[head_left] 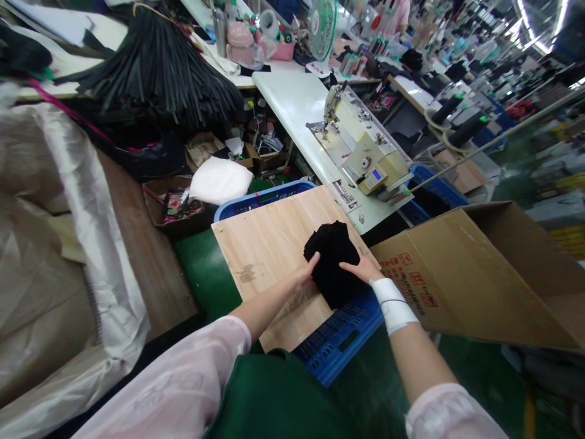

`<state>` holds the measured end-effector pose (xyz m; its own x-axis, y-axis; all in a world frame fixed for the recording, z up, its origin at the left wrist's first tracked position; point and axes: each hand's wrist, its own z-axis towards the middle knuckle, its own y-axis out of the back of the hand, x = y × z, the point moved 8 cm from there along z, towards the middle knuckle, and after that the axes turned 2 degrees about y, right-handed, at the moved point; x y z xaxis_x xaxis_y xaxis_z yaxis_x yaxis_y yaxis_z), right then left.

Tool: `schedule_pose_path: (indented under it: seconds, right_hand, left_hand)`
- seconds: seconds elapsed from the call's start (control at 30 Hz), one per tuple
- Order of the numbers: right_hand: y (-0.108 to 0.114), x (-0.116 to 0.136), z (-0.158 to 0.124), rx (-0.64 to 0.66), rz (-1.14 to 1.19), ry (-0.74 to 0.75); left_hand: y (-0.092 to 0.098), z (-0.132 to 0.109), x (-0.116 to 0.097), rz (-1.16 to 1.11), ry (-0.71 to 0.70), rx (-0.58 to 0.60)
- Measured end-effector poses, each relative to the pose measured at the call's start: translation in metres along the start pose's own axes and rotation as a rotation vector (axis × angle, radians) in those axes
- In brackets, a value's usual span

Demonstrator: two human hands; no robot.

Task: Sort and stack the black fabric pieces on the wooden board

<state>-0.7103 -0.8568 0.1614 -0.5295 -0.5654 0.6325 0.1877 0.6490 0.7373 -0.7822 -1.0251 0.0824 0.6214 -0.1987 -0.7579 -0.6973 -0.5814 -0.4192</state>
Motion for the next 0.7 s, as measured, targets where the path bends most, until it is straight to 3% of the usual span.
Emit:
schedule_pose_path:
  seconds: [0.13,0.27,0.43,0.57,0.7]
  right_hand:
    - [-0.006,0.029,-0.013,-0.037,0.086,-0.024]
    - [-0.042,0.056,-0.045,-0.012,0.304,-0.104]
    - [-0.09,0.061,-0.078,-0.091,0.592,-0.161]
    - [-0.1,0.051,-0.086,-0.175,0.708,-0.165]
    - [-0.09,0.038,-0.081,-0.255,0.705,-0.199]
  left_hand:
    - [-0.004,-0.023,-0.04,-0.068,-0.181,-0.062]
    - [0.024,-0.057,-0.077,0.182,-0.246,-0.125]
    - [0.071,-0.097,-0.076,0.469,-0.276,-0.371]
    - [0.075,-0.107,-0.074,0.617,-0.345,-0.407]
    - [0.069,-0.104,-0.087,0.757,-0.366,-0.452]
